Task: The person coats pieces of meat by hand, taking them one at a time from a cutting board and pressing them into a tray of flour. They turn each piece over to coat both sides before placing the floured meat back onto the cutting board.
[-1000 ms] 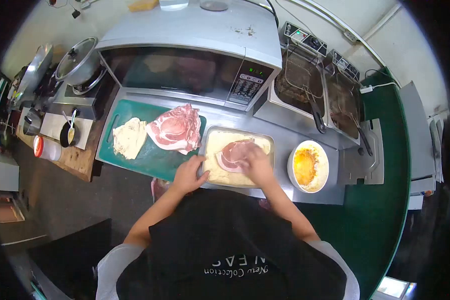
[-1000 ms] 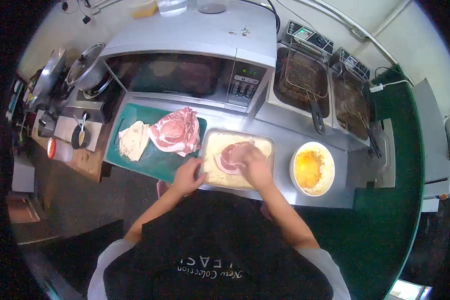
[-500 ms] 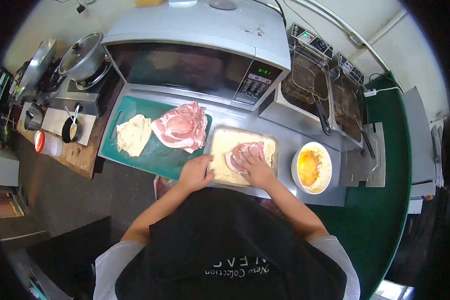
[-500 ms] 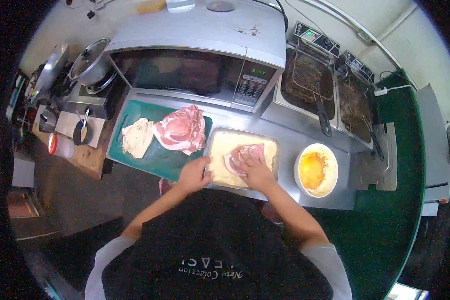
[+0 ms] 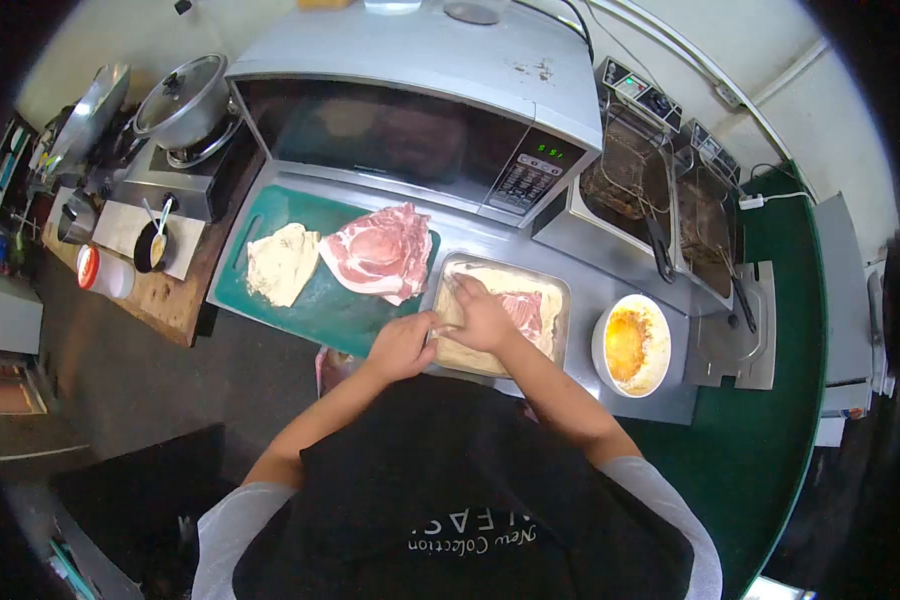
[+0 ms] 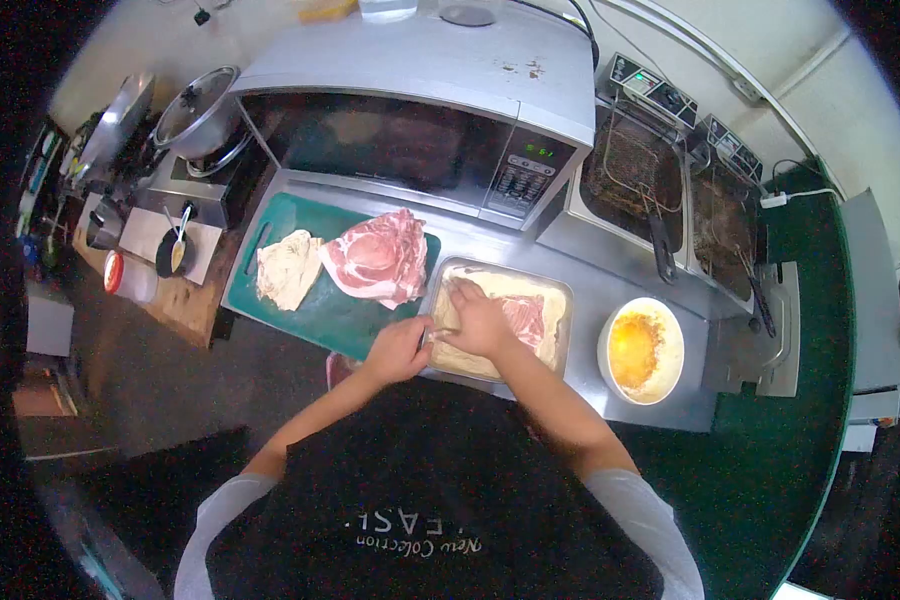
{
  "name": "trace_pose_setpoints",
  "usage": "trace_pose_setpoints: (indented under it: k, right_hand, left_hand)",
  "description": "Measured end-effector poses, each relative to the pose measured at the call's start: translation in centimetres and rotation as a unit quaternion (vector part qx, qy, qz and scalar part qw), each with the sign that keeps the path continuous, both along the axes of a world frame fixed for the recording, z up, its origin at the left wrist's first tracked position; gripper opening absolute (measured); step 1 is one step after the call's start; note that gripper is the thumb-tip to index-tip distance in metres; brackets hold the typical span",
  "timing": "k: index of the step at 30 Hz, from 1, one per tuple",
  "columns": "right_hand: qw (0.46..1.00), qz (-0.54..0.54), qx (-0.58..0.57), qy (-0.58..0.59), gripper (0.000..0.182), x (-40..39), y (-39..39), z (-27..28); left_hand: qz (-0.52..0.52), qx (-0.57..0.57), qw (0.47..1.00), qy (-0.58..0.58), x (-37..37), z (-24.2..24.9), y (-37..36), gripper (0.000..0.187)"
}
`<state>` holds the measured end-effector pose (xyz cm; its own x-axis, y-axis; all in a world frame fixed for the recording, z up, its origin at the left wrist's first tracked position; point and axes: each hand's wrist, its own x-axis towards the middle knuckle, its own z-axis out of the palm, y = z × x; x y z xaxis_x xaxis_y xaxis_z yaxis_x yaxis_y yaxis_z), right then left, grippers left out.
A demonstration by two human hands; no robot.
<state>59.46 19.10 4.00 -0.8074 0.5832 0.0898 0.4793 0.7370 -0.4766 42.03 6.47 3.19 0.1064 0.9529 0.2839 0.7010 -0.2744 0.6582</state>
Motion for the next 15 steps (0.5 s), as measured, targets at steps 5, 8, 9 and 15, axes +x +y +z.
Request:
trace_pose_setpoints:
  k: [5, 8, 9, 15]
  right_hand:
    - [0.998, 0.068, 0.002, -0.009, 0.063, 1.4, -1.4, 0.3]
    - [0.995, 0.099, -0.012, -0.014, 0.054, 1.7, -1.4, -0.8]
    - [0.993, 0.112, -0.016, -0.026, 0.051, 1.8, -1.4, -1.2]
    - [0.994, -0.016, -0.051, 0.097, 0.032, 1.9, 0.2, -2.7]
  left_hand:
    - [0.011, -0.026, 1.0, 0.01, 0.1, -0.2, 0.0, 0.037]
    - [0.011, -0.02, 1.0, 0.003, 0.1, -0.3, 0.1, 0.036]
    - [0.011, -0.027, 1.0, 0.008, 0.1, 0.0, 0.0, 0.036]
    - [0.015, -0.059, 0.998, 0.015, 0.2, 0.3, 0.0, 0.037]
